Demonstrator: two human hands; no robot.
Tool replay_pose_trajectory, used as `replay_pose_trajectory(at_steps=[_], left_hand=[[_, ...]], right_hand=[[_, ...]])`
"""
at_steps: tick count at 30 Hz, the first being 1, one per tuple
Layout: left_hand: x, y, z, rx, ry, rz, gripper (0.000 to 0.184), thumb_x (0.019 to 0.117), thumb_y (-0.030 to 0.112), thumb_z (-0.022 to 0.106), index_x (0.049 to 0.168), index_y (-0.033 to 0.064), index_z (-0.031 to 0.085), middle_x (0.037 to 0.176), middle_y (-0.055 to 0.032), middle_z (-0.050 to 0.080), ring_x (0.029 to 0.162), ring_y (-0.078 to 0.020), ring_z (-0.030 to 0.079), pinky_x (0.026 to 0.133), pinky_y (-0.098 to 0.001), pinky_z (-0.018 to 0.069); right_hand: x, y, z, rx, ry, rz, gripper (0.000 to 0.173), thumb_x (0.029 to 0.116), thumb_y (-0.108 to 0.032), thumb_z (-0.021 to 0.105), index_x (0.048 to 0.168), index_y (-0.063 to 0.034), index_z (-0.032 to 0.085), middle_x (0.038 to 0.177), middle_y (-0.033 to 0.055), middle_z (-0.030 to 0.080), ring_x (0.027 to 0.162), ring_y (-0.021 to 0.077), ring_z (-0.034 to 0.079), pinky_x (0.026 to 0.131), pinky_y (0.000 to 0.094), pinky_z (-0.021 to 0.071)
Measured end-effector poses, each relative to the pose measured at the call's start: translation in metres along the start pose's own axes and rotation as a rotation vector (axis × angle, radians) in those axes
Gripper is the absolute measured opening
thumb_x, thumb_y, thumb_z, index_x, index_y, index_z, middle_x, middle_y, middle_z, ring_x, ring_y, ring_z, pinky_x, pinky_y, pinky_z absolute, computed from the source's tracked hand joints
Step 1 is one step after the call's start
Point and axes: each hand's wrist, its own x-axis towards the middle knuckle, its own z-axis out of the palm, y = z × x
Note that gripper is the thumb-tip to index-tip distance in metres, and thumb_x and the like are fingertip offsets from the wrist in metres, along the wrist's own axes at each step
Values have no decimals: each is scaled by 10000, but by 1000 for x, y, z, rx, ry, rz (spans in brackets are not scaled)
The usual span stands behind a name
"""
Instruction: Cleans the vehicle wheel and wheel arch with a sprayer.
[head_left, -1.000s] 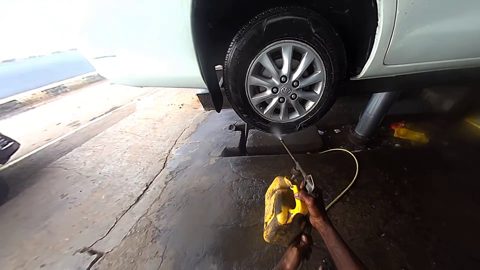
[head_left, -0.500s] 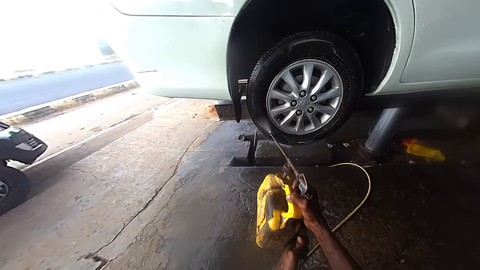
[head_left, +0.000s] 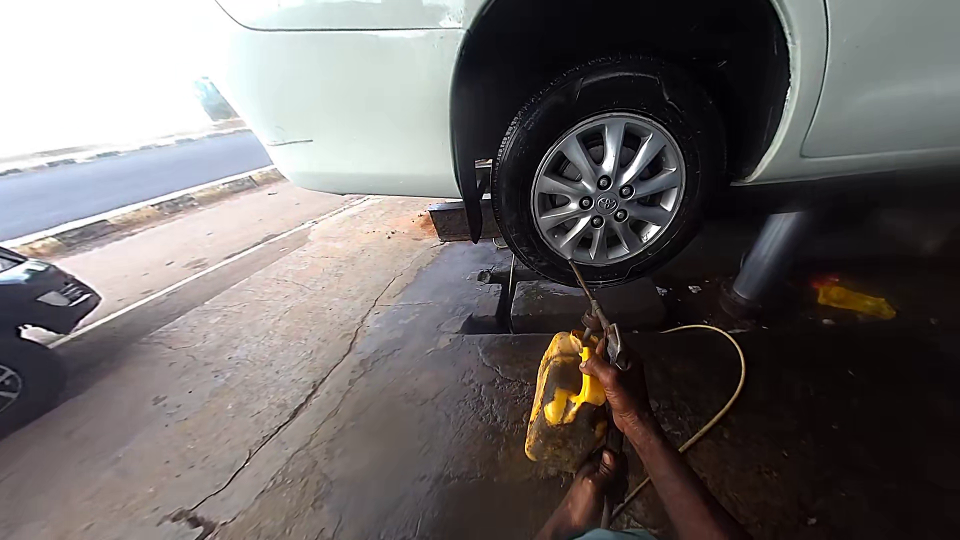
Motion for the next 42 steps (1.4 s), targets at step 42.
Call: replay_pose_trajectory(at_steps=[42], left_hand=[[82, 88, 31, 176, -162, 116, 363, 1050, 493, 456, 999, 157, 585, 715, 145, 512, 646, 25, 503, 648, -178, 456]], right_hand=[[31, -104, -23, 62, 223, -314, 221, 680, -124, 755, 871, -139, 644, 729, 11, 595, 626, 112, 577, 515, 260, 477]])
